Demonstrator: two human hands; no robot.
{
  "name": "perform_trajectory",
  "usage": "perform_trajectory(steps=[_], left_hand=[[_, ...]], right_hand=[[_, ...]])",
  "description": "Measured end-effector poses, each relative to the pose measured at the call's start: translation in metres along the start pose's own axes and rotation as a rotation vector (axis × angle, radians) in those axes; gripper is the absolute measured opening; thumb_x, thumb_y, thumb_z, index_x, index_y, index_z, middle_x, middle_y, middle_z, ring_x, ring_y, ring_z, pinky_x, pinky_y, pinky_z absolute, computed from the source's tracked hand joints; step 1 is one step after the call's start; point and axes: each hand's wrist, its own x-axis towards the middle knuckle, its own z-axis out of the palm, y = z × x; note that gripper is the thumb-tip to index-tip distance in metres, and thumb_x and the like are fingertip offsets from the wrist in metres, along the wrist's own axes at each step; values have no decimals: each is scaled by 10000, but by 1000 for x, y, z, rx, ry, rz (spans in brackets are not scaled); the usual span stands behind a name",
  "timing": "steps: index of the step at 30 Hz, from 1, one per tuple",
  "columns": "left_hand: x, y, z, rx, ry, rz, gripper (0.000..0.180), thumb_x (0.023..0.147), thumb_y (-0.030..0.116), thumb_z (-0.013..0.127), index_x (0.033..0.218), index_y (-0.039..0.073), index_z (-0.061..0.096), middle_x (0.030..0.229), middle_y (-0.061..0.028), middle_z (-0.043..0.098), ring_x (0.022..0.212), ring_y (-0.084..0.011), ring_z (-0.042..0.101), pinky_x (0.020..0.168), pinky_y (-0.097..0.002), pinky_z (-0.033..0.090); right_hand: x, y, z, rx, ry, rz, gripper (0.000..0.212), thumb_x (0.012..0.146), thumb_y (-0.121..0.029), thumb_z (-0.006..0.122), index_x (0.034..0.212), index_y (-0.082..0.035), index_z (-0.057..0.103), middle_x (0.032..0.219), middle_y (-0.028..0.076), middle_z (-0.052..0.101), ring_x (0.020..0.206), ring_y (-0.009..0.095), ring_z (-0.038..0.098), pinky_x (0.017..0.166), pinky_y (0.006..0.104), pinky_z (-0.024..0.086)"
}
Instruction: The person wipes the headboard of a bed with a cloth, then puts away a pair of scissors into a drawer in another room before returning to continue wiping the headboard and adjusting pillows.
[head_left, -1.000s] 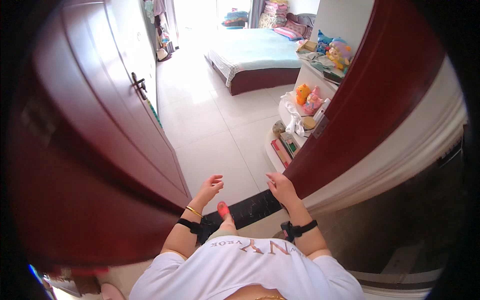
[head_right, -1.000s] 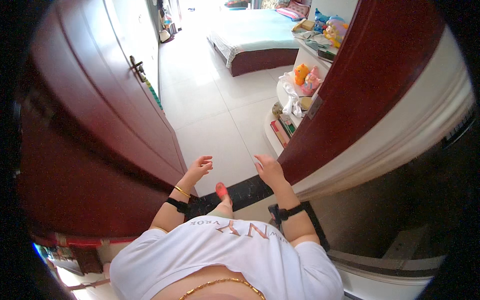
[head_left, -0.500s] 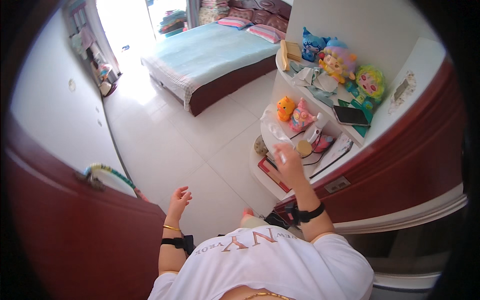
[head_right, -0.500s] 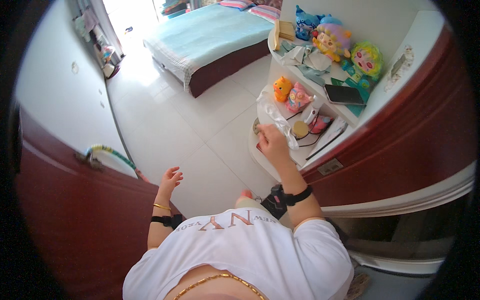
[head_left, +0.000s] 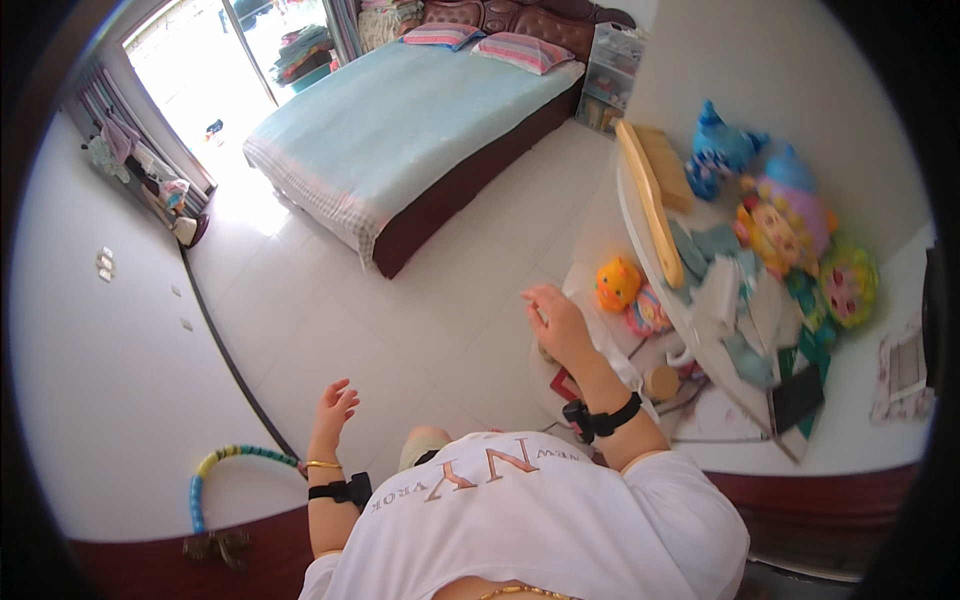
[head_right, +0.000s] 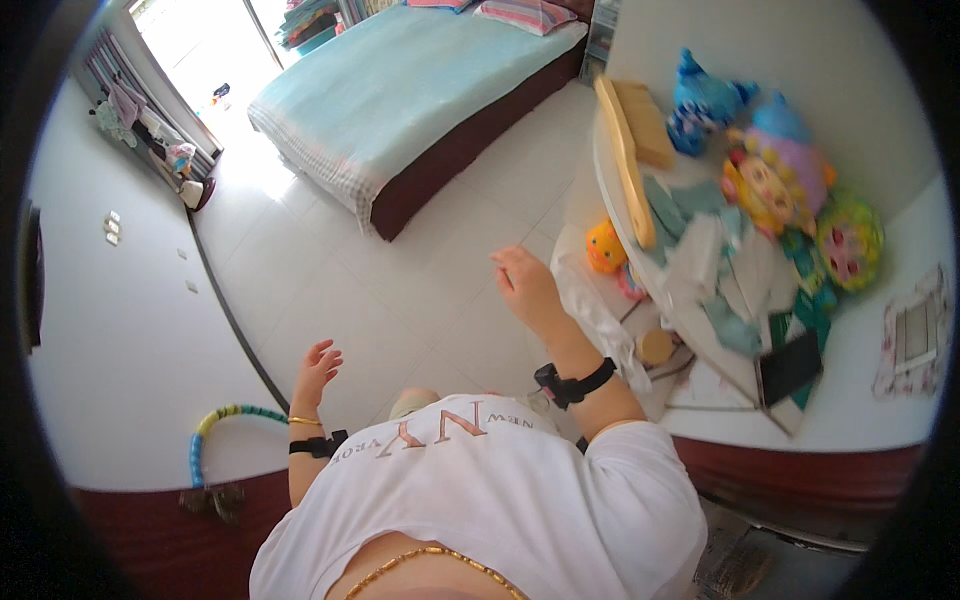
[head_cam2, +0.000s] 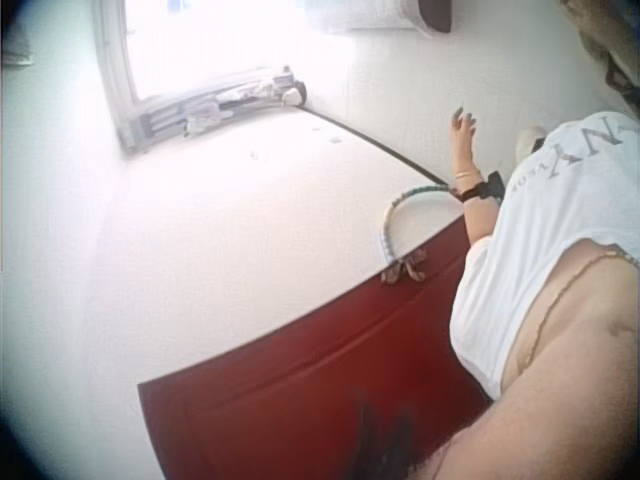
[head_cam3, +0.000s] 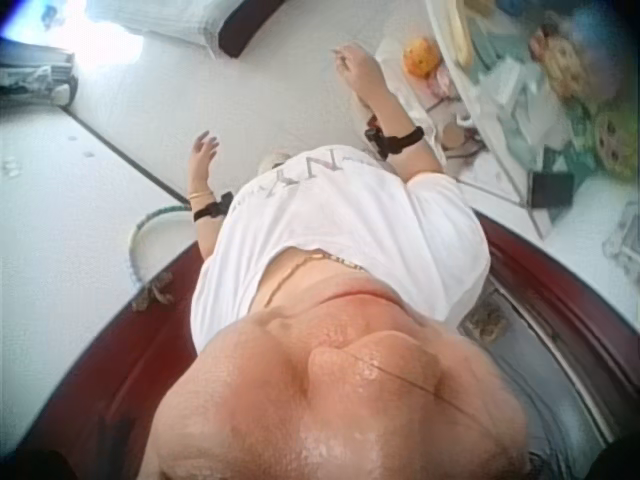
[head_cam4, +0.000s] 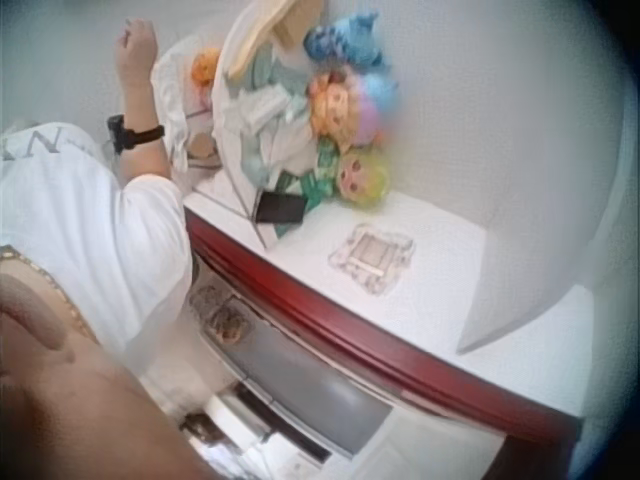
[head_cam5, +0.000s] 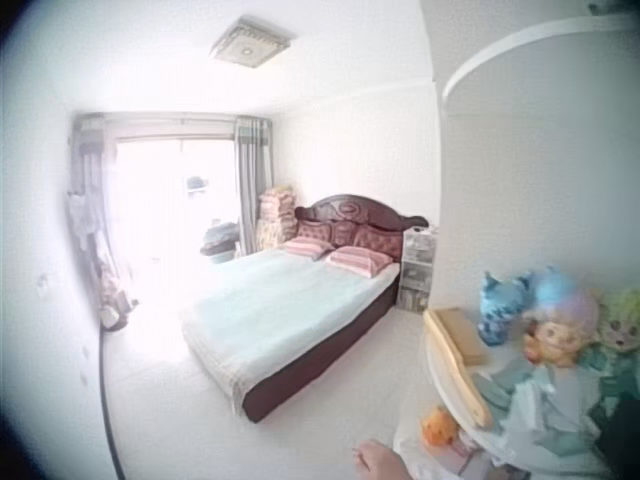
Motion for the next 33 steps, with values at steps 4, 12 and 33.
perform_trajectory(steps=[4, 12, 33], left_hand=[[96, 24, -16, -34, -35, -19, 384, 856, 243, 572, 1198, 80, 506, 984, -43, 602, 885, -129, 578, 737, -259, 452], [322, 109, -54, 137, -136, 49, 383, 839, 194, 584, 1191, 64, 505, 960, -56, 605, 839, -127, 587, 698, -261, 457], [736, 375, 243, 382, -636, 101, 391, 847, 203, 574, 1205, 58, 508, 924, -63, 611, 839, -135, 596, 692, -271, 482]], right_hand=[[64, 42, 46, 60, 25, 238, 184, 790, -54, 551, 970, -38, 586, 920, 122, 593, 817, 268, 605, 703, 346, 480], [150, 125, 89, -252, 295, 487, 160, 785, -30, 567, 943, -7, 584, 861, 117, 591, 749, 243, 595, 682, 315, 474], [425, 435, 19, -364, 530, 660, 178, 841, -45, 554, 1012, -1, 581, 885, 110, 594, 775, 208, 604, 678, 298, 489]])
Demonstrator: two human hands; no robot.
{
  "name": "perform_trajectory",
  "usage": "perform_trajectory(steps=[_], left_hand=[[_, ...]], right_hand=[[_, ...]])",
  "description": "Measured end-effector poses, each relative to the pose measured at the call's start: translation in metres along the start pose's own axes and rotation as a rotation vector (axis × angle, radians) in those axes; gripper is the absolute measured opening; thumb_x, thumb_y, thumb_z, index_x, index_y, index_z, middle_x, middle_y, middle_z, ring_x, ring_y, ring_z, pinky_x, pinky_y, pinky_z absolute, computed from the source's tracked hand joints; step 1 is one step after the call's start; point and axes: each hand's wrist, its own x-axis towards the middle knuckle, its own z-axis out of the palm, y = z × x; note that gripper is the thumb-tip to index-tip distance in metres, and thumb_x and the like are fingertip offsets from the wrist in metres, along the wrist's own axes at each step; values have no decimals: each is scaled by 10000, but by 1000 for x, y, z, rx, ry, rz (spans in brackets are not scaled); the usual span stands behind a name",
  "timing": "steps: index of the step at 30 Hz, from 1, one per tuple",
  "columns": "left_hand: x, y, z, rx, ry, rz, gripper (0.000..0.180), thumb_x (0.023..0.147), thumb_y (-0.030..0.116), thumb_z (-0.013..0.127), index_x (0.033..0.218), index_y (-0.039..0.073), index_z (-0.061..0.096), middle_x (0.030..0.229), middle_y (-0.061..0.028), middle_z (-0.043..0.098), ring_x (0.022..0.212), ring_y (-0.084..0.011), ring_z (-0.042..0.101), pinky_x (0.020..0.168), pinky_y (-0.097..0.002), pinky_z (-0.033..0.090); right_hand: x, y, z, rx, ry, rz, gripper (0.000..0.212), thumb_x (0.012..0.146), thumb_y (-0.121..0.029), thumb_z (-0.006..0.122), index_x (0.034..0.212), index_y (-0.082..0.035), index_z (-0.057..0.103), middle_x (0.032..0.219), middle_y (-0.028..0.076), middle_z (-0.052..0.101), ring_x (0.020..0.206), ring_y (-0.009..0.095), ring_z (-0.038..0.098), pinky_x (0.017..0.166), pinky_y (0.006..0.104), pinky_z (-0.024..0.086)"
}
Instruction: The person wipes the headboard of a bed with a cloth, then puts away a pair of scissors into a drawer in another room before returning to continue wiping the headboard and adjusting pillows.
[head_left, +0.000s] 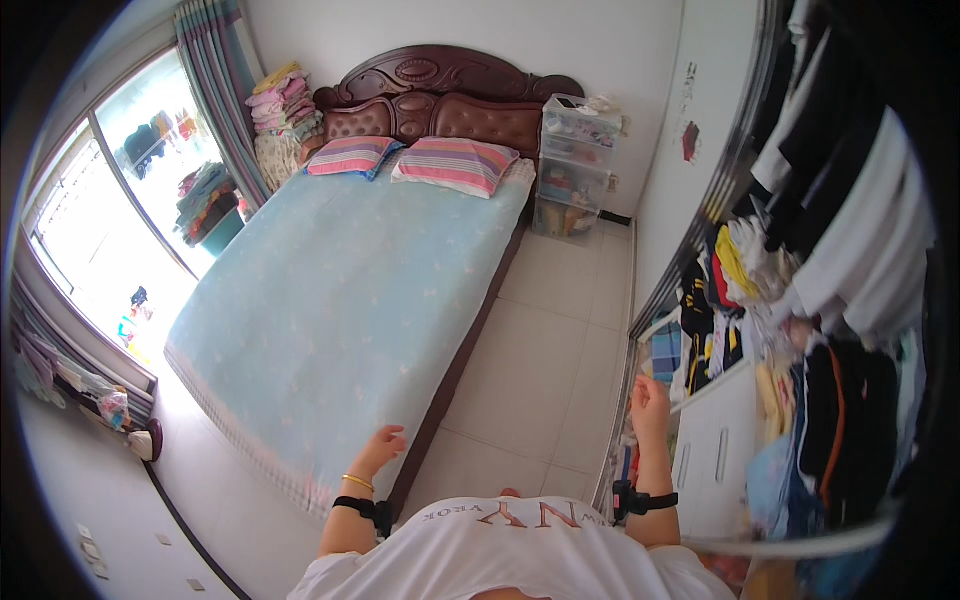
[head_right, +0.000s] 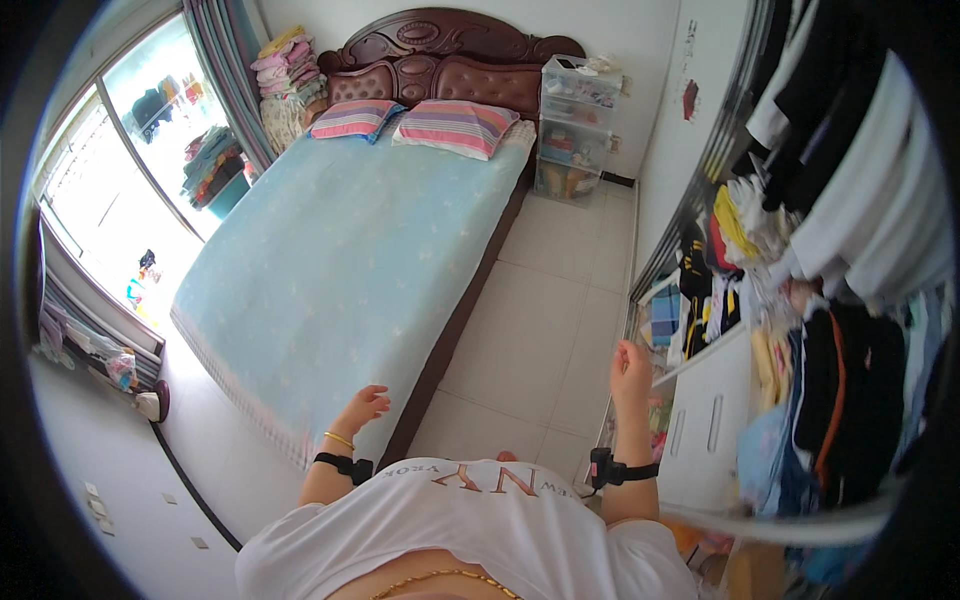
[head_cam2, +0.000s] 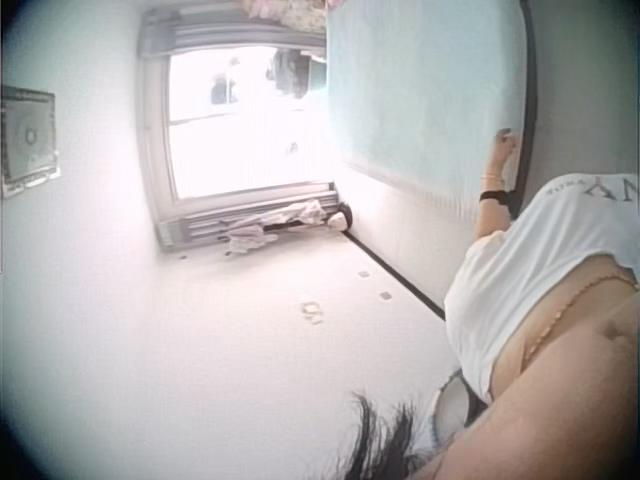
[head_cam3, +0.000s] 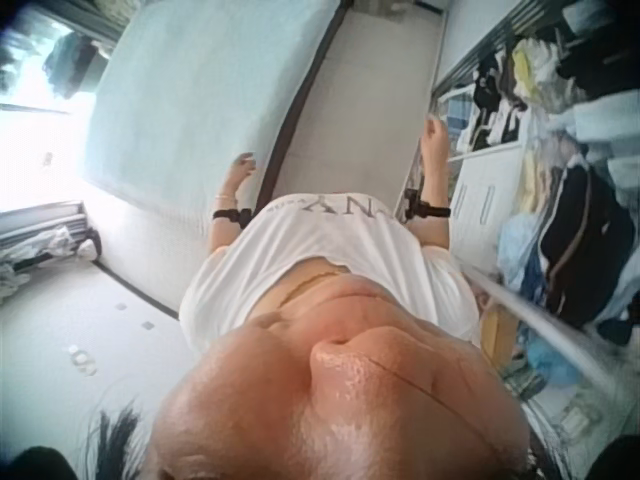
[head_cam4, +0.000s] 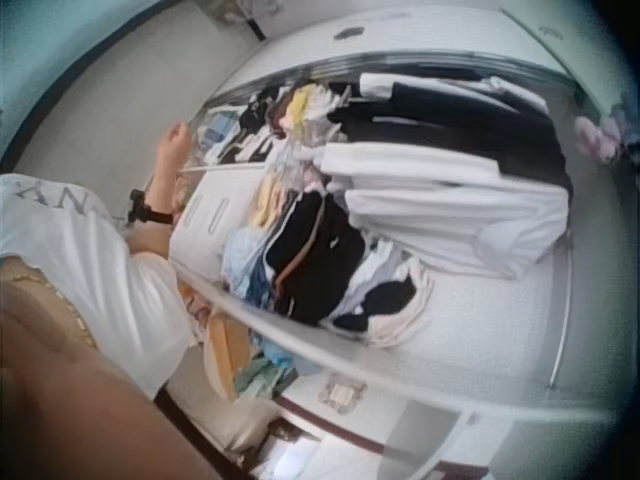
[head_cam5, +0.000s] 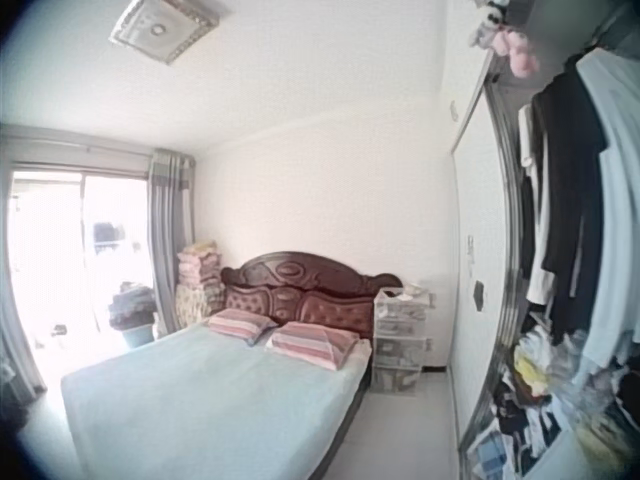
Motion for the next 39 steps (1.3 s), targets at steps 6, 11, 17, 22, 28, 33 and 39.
perform_trajectory(steps=[6, 11, 17, 22, 28, 33, 39], left_hand=[[117, 62, -17, -15, 105, -131, 392, 840, 227, 579, 1189, 61, 514, 929, -69, 616, 833, -148, 605, 689, -278, 486], [262, 120, -37, -66, 121, -128, 400, 830, 223, 591, 1186, 57, 516, 903, -70, 616, 818, -146, 608, 663, -273, 485], [451, 248, -40, 9, 74, 21, 377, 823, 216, 591, 1157, 50, 540, 865, -76, 615, 776, -146, 607, 616, -283, 480], [567, 384, -21, 149, -36, 244, 377, 821, 206, 594, 1161, 56, 536, 883, -74, 615, 795, -147, 600, 651, -283, 482], [683, 456, 0, 152, -47, 307, 375, 833, 206, 581, 1177, 64, 528, 905, -62, 615, 825, -143, 596, 692, -281, 477], [715, 473, 3, -79, 73, -13, 390, 839, 213, 579, 1198, 79, 509, 975, -57, 613, 858, -148, 593, 710, -276, 462], [741, 503, -7, -216, 287, -90, 381, 842, 207, 566, 1199, 87, 508, 984, -57, 610, 877, -136, 580, 730, -275, 455]], right_hand=[[142, 14, 71, 78, -40, -45, 182, 815, -19, 555, 996, -6, 574, 900, 112, 594, 760, 217, 597, 679, 303, 478], [257, 29, 132, 2, -29, -99, 188, 791, -15, 568, 979, -13, 576, 905, 120, 598, 731, 230, 598, 679, 317, 474], [414, 56, 160, -36, 50, -9, 181, 802, -16, 560, 982, -17, 577, 877, 124, 590, 722, 238, 595, 660, 327, 472], [515, 100, 178, -11, 182, 54, 191, 810, -10, 551, 999, -16, 580, 871, 110, 596, 732, 216, 598, 658, 303, 476], [669, 173, 242, 145, 71, 176, 204, 867, -79, 552, 1059, -15, 568, 896, 80, 618, 775, 133, 595, 695, 264, 487], [842, 198, 323, 154, 11, -4, 272, 837, -57, 557, 1108, -37, 551, 976, 127, 616, 818, 213, 618, 715, 300, 488], [1060, 239, 425, -24, 24, -55, 447, 771, -123, 611, 1201, -83, 495, 1038, 170, 596, 952, 308, 571, 823, 377, 450]])
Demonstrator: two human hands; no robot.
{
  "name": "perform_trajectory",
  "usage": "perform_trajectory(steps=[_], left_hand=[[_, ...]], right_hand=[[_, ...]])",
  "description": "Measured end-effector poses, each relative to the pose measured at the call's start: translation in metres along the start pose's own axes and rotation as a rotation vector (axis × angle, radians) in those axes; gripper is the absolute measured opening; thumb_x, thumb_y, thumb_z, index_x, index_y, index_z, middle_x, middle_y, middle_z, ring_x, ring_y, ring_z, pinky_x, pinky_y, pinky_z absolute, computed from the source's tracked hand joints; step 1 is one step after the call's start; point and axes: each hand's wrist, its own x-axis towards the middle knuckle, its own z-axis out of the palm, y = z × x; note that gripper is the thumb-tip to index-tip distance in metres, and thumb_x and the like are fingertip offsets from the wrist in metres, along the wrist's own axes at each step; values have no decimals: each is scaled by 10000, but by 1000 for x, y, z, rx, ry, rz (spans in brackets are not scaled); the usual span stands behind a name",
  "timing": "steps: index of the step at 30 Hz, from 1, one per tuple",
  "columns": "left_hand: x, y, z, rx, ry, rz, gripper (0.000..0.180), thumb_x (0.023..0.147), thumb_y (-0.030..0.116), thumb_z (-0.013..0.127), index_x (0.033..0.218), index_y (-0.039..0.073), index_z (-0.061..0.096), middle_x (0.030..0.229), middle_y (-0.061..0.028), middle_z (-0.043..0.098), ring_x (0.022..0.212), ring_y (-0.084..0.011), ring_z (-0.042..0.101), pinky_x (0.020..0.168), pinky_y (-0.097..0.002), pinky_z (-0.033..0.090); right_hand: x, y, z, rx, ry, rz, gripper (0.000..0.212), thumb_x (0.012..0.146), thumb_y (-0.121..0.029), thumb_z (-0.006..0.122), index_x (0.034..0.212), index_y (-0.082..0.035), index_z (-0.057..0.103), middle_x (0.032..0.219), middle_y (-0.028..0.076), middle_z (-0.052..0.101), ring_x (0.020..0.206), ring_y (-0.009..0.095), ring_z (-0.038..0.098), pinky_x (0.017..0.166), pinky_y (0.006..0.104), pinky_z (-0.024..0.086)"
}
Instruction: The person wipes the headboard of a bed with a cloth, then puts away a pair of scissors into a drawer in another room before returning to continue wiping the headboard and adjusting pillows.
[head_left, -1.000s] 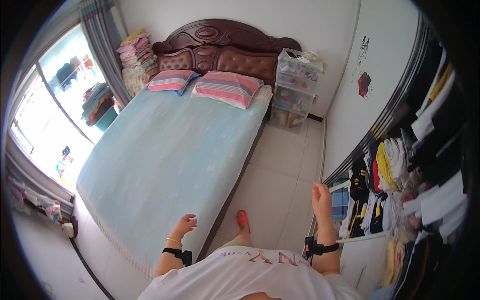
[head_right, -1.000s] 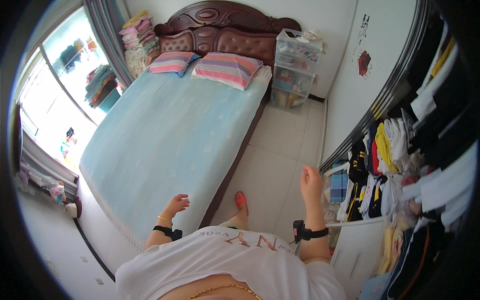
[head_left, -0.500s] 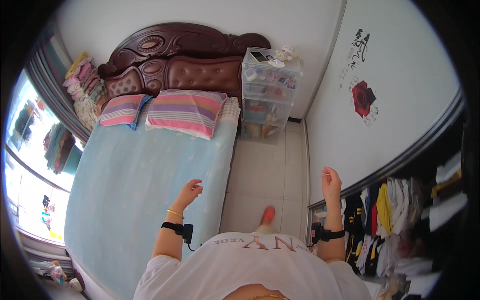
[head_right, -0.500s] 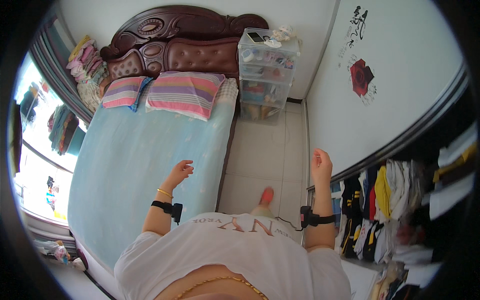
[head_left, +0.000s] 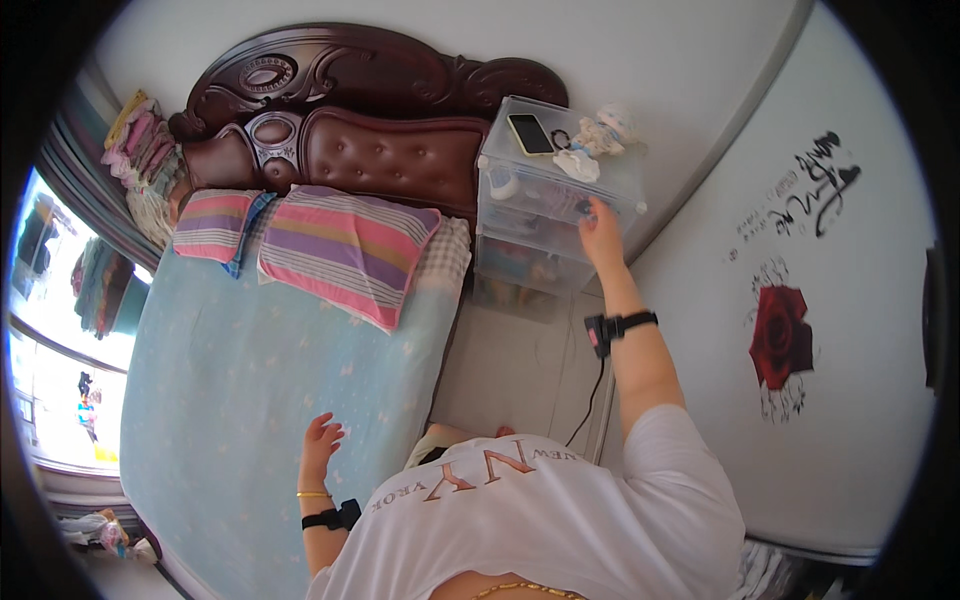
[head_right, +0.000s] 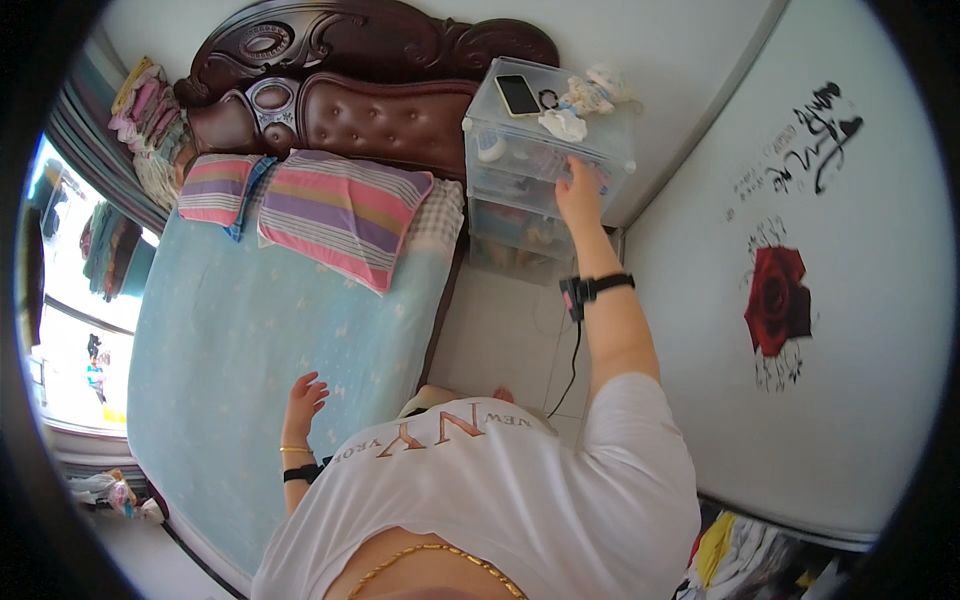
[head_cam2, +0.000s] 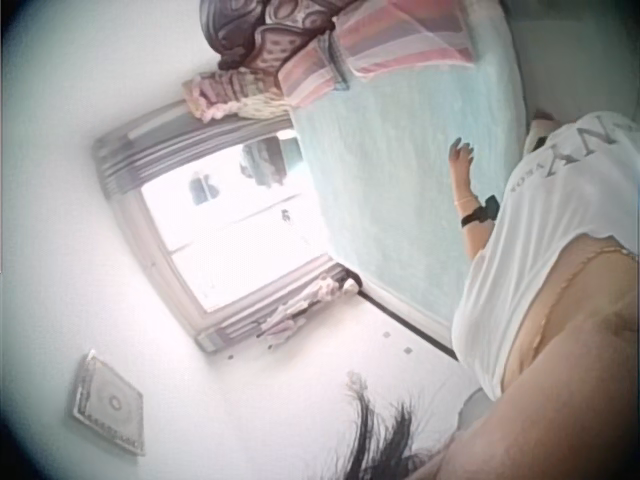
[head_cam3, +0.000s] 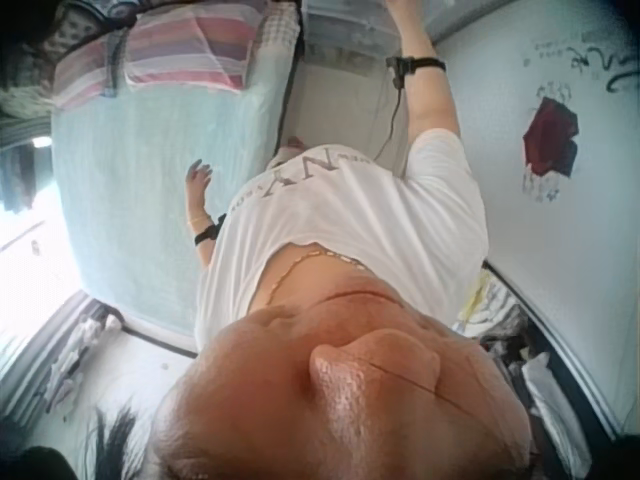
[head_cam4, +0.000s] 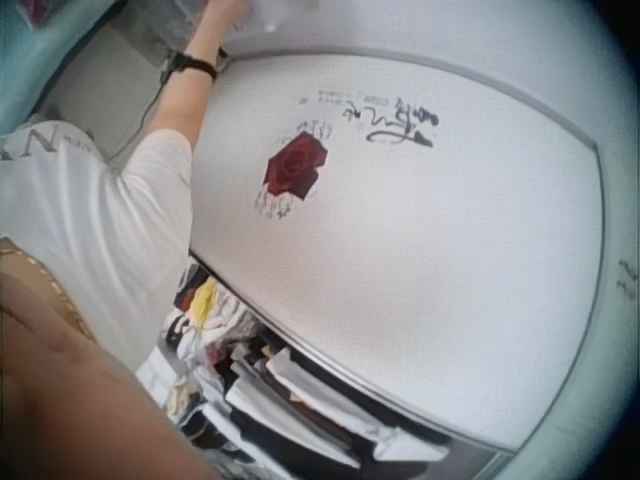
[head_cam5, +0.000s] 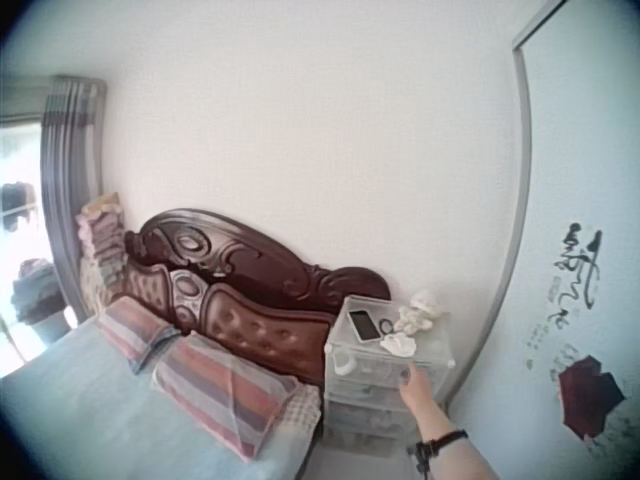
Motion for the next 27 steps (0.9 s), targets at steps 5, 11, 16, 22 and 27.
perform_trajectory(steps=[5, 11, 16, 22, 27], left_hand=[[36, 11, -19, -61, 118, -48, 406, 860, 250, 540, 1230, 96, 475, 1025, -61, 601, 897, -139, 579, 742, -267, 457], [131, 71, -20, -21, 134, -105, 382, 862, 234, 541, 1212, 90, 491, 1010, -57, 605, 874, -128, 582, 740, -265, 456], [206, 130, -16, 37, 77, 88, 370, 851, 201, 563, 1194, 73, 511, 943, -49, 607, 836, -128, 581, 704, -276, 461], [278, 160, 3, 102, 69, 142, 361, 853, 171, 568, 1189, 50, 515, 903, -55, 608, 803, -131, 577, 691, -268, 459], [323, 186, 47, 123, 24, 210, 339, 853, 123, 563, 1177, 34, 515, 892, -67, 610, 790, -151, 580, 702, -284, 470]], right_hand=[[110, 19, 69, -484, -40, -19, 512, 774, -223, 610, 1255, -121, 469, 1095, 242, 542, 1048, 390, 499, 895, 437, 402], [157, 71, 99, -695, -163, 18, 408, 765, -204, 579, 1172, -202, 548, 1056, 200, 555, 962, 390, 538, 842, 456, 428], [168, 103, 92, -478, 205, 42, 296, 698, -64, 567, 992, -45, 600, 956, 208, 582, 933, 364, 536, 842, 435, 425], [171, -118, 225, 308, 248, 65, 334, 808, -152, 613, 1076, 30, 529, 1047, 170, 579, 1011, 271, 528, 881, 347, 410], [176, -238, 395, 1033, -461, 229, 275, 816, -110, 571, 1068, -5, 534, 974, 91, 566, 857, 169, 542, 759, 285, 441]])
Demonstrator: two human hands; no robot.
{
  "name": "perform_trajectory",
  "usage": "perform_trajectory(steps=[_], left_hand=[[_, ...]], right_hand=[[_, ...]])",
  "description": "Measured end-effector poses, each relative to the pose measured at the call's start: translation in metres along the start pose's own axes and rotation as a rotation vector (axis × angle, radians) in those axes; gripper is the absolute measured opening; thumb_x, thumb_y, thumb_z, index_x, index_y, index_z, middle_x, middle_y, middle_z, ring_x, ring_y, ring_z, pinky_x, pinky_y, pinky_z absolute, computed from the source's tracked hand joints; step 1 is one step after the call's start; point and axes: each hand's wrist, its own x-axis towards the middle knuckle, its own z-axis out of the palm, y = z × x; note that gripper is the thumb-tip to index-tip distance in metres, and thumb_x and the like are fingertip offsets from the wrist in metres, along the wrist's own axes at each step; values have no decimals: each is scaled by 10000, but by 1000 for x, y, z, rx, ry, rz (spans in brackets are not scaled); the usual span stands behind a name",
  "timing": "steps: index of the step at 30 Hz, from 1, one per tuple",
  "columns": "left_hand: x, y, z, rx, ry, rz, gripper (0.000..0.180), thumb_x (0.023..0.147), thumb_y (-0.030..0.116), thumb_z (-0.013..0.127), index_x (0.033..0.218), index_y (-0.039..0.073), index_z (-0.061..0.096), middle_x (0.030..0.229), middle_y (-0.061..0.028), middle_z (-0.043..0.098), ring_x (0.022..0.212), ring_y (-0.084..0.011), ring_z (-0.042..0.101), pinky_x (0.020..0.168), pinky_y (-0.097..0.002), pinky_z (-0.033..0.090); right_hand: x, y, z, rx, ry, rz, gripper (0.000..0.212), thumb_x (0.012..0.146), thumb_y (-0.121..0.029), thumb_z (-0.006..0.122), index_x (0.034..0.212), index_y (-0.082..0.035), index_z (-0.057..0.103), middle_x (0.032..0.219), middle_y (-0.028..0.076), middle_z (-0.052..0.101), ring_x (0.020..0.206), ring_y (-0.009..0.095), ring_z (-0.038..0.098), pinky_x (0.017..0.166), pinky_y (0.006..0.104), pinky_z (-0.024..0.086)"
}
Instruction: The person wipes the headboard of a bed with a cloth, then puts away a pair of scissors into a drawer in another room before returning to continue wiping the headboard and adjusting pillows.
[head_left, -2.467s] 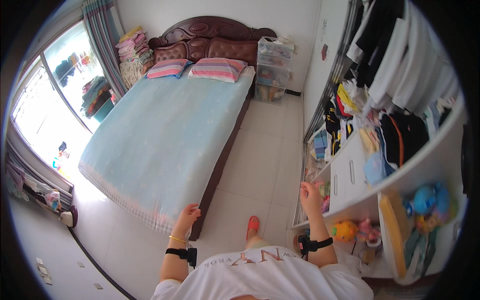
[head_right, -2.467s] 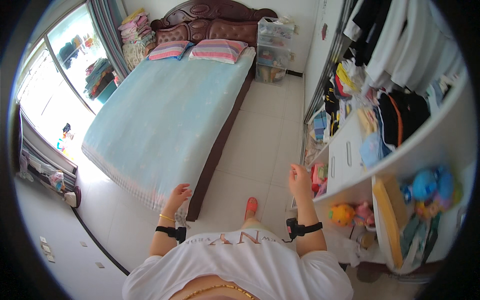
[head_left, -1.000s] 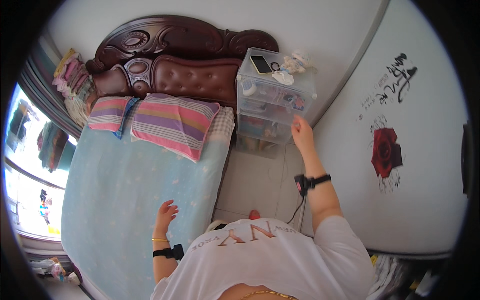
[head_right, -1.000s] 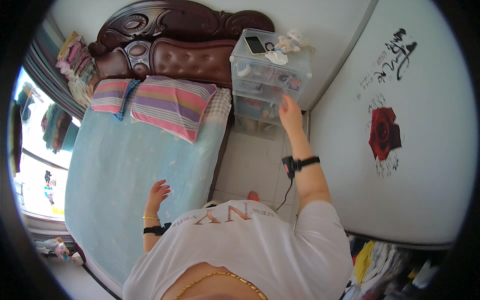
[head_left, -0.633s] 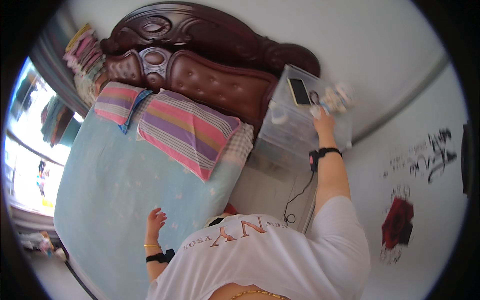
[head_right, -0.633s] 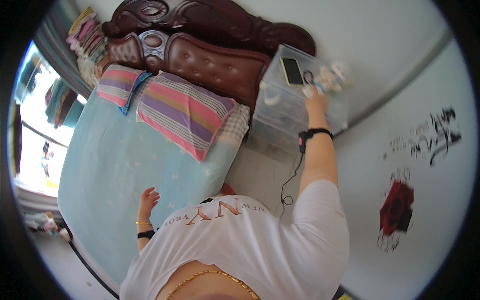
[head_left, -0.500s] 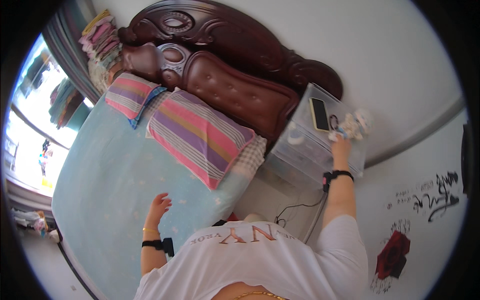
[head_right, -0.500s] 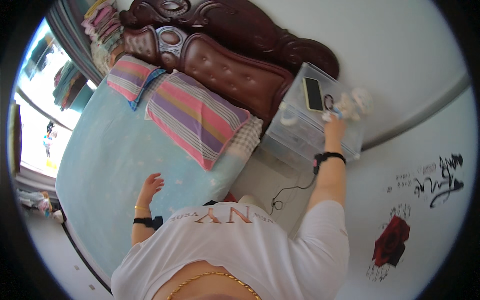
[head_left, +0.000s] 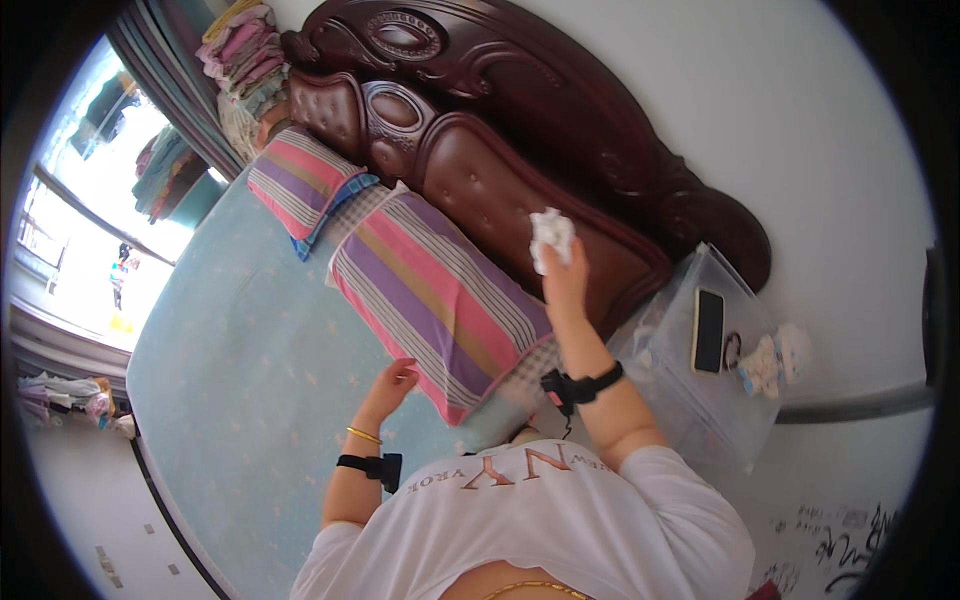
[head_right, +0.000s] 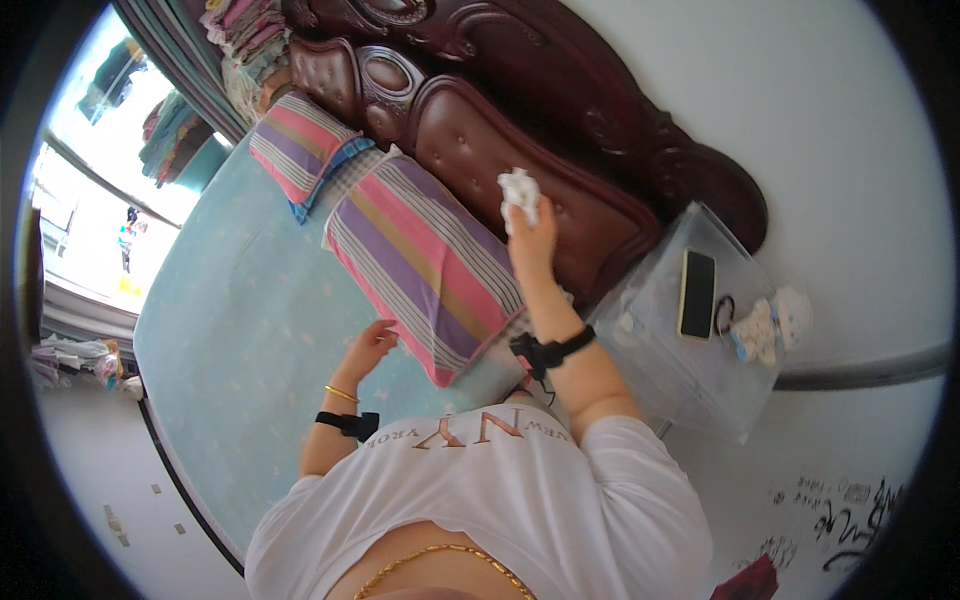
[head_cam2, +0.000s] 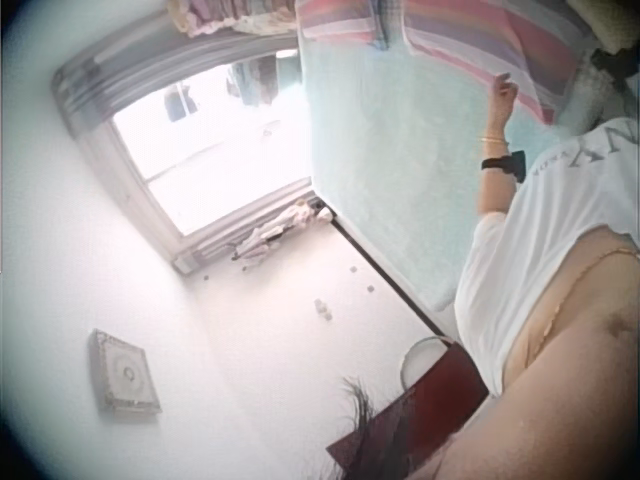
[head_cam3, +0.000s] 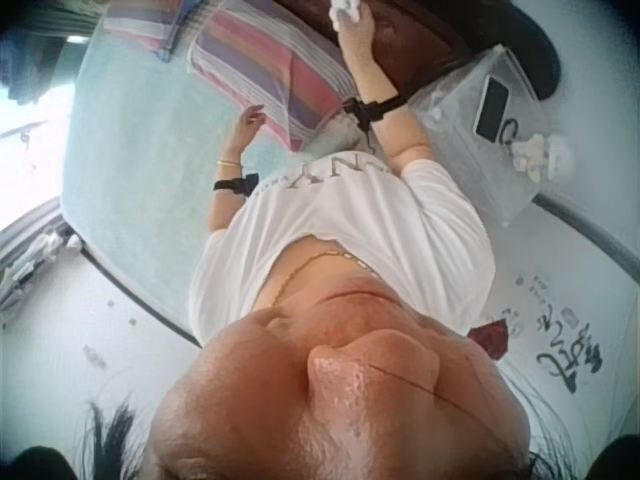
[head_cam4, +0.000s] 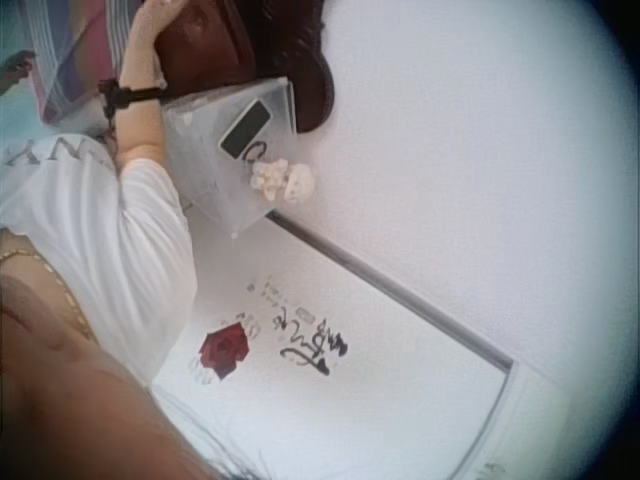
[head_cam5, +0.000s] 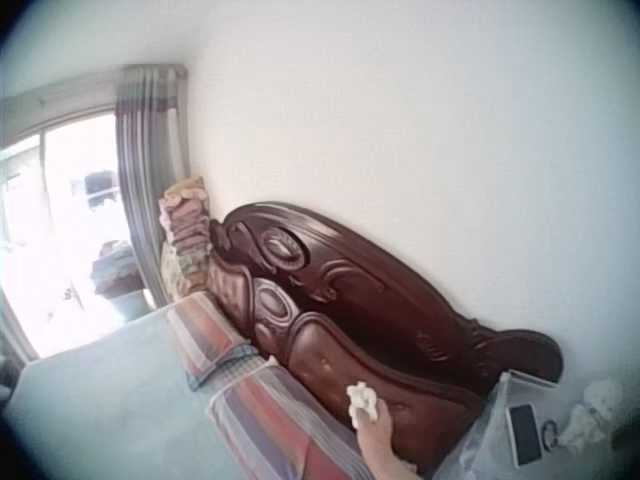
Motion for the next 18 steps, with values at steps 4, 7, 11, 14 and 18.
perform_trajectory(steps=[4, 7, 11, 14, 18], left_hand=[[36, -3, 14, 27, -22, -45, 369, 835, 142, 591, 1177, 27, 513, 954, -110, 623, 833, -205, 605, 738, -312, 483], [62, -39, 8, 224, 76, -95, 464, 795, 197, 644, 1197, 23, 492, 1052, -164, 608, 941, -289, 595, 807, -374, 472], [115, -82, 11, 269, 125, -194, 691, 728, 293, 702, 1298, 45, 398, 1194, -256, 515, 1166, -385, 450, 938, -422, 398], [164, -107, 12, 358, 134, -375, 996, 658, 416, 746, 1412, 87, 184, 1355, -322, 298, 1311, -428, 218, 1044, -425, 275], [248, -82, 19, 110, 203, -738, 1344, 544, 537, 790, 1402, 115, -154, 1409, -340, -92, 1327, -481, -41, 1061, -538, 135]], right_hand=[[72, 57, 44, -13, -11, -56, 270, 804, -96, 543, 1051, 12, 555, 987, 136, 558, 881, 223, 547, 784, 321, 439], [122, 90, 63, -259, 55, -58, 330, 773, -82, 528, 1082, 25, 570, 1087, 216, 514, 1006, 355, 503, 878, 395, 403], [184, 116, 65, -518, 68, -262, 367, 755, -25, 544, 1108, -90, 615, 1056, 209, 477, 965, 356, 502, 875, 384, 412], [229, 123, 74, -710, 33, -420, 348, 750, 9, 550, 1079, -82, 619, 1036, 194, 461, 932, 337, 510, 850, 371, 426], [304, 125, 93, -851, -32, -569, 387, 779, 29, 531, 1150, -74, 566, 1090, 176, 423, 948, 334, 508, 848, 374, 428]])
